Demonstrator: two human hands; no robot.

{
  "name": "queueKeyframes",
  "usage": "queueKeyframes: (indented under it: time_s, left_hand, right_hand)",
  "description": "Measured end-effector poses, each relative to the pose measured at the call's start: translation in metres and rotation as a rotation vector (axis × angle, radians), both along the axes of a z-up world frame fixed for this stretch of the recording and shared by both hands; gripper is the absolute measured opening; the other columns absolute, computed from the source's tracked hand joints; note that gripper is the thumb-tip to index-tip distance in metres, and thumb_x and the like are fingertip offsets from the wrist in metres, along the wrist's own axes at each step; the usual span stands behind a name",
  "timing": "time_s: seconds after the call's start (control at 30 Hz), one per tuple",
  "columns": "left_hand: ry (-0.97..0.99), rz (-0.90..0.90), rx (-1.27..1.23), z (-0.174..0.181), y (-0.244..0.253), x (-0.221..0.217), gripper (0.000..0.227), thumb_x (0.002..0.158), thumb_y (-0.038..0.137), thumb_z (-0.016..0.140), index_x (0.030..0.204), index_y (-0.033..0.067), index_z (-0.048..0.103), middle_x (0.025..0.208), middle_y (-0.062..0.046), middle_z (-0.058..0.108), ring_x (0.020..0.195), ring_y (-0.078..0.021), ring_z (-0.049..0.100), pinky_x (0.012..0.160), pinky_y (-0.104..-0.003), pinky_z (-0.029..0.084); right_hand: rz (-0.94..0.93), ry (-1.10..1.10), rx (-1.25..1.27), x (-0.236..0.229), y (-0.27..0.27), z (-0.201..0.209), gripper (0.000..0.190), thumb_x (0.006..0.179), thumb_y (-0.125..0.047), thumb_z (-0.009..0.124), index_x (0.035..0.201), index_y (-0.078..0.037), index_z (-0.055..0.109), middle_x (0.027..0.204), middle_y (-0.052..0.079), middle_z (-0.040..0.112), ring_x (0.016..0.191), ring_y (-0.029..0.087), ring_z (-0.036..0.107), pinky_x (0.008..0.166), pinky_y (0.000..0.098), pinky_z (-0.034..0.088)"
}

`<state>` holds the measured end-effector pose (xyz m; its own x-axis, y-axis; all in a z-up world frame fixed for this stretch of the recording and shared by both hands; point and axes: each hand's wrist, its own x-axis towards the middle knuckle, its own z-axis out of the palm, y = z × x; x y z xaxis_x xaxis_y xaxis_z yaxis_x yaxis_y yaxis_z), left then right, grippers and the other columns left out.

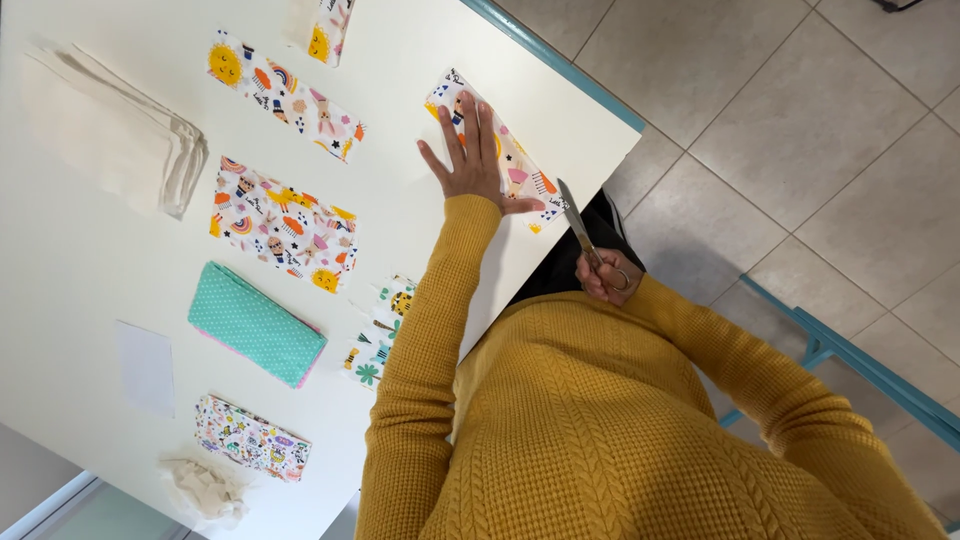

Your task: Cut rectangular pieces of patterned fabric using scissors on a white workspace.

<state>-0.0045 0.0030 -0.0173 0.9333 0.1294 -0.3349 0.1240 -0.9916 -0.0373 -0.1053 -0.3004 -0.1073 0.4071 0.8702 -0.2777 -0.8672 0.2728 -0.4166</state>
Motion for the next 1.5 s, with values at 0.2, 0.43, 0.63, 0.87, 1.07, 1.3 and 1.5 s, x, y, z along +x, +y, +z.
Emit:
queueKeyframes:
  time_s: [0.2,0.43,0.63,0.87,1.07,1.3,1.5]
  left_hand:
    - [-0.02,0.007,-0.022,0.002,0.0,-0.002,0.18,0.034,0.106,0.061,0.164,-0.001,-0.002,0.171,-0.02,-0.013,0.155,-0.0457,-0.016,0.109,-0.081,-0.015]
    - [0.074,0.025,-0.049,0.017,-0.003,0.003,0.179,0.034,0.107,0.058,0.165,-0.0009,-0.001,0.172,-0.02,-0.012,0.157,-0.0455,-0.014,0.11,-0.081,-0.012]
    - [0.072,-0.016,0.02,0.026,-0.012,-0.011,0.175,0.037,0.105,0.057,0.165,-0.0014,0.003,0.171,-0.021,-0.01,0.156,-0.0466,-0.012,0.11,-0.083,-0.01]
    - [0.076,-0.006,-0.065,0.037,-0.026,-0.029,0.172,0.039,0.11,0.047,0.165,-0.0015,0.007,0.172,-0.02,-0.003,0.157,-0.0472,-0.008,0.111,-0.082,-0.009]
    - [0.043,-0.009,-0.1,0.031,-0.026,-0.037,0.172,0.041,0.113,0.04,0.165,-0.0011,0.008,0.172,-0.02,-0.001,0.157,-0.0468,-0.006,0.111,-0.082,-0.01]
    - [0.053,0.002,-0.082,0.03,-0.031,-0.045,0.171,0.038,0.112,0.04,0.165,0.0006,0.009,0.172,-0.019,-0.001,0.156,-0.0461,-0.007,0.111,-0.081,-0.01]
    - [0.015,-0.011,-0.077,0.027,-0.035,-0.056,0.17,0.039,0.113,0.035,0.165,0.001,0.01,0.172,-0.018,0.0,0.156,-0.0461,-0.006,0.112,-0.081,-0.009]
  right_hand:
    - [-0.01,-0.025,-0.069,-0.004,-0.005,-0.006,0.049,0.092,-0.053,0.075,0.094,-0.007,0.06,0.065,-0.002,0.049,0.051,0.006,0.043,0.044,0.0208,0.036]
    - [0.014,0.005,0.01,0.004,-0.005,0.002,0.056,0.091,-0.058,0.073,0.101,-0.003,0.063,0.069,0.0,0.053,0.055,0.009,0.048,0.048,0.0243,0.04]
    - [0.011,-0.017,0.013,0.011,0.005,0.014,0.064,0.09,-0.063,0.071,0.104,-0.001,0.062,0.072,0.003,0.055,0.06,0.012,0.052,0.054,0.0265,0.044]
    - [-0.016,0.022,0.042,0.009,0.017,0.023,0.066,0.09,-0.063,0.071,0.106,0.0,0.06,0.077,0.004,0.054,0.066,0.014,0.053,0.06,0.0277,0.044]
    - [-0.022,0.025,-0.038,0.002,0.01,0.025,0.059,0.089,-0.06,0.074,0.1,-0.004,0.06,0.07,0.002,0.051,0.058,0.01,0.046,0.052,0.0249,0.038]
    - [-0.025,-0.002,-0.077,-0.004,0.005,0.021,0.053,0.089,-0.055,0.077,0.096,-0.005,0.059,0.066,-0.001,0.047,0.051,0.007,0.041,0.045,0.0227,0.034]
    - [0.03,-0.046,-0.166,-0.006,-0.003,0.022,0.055,0.089,-0.056,0.076,0.091,-0.003,0.061,0.061,0.001,0.047,0.046,0.008,0.04,0.042,0.0223,0.033]
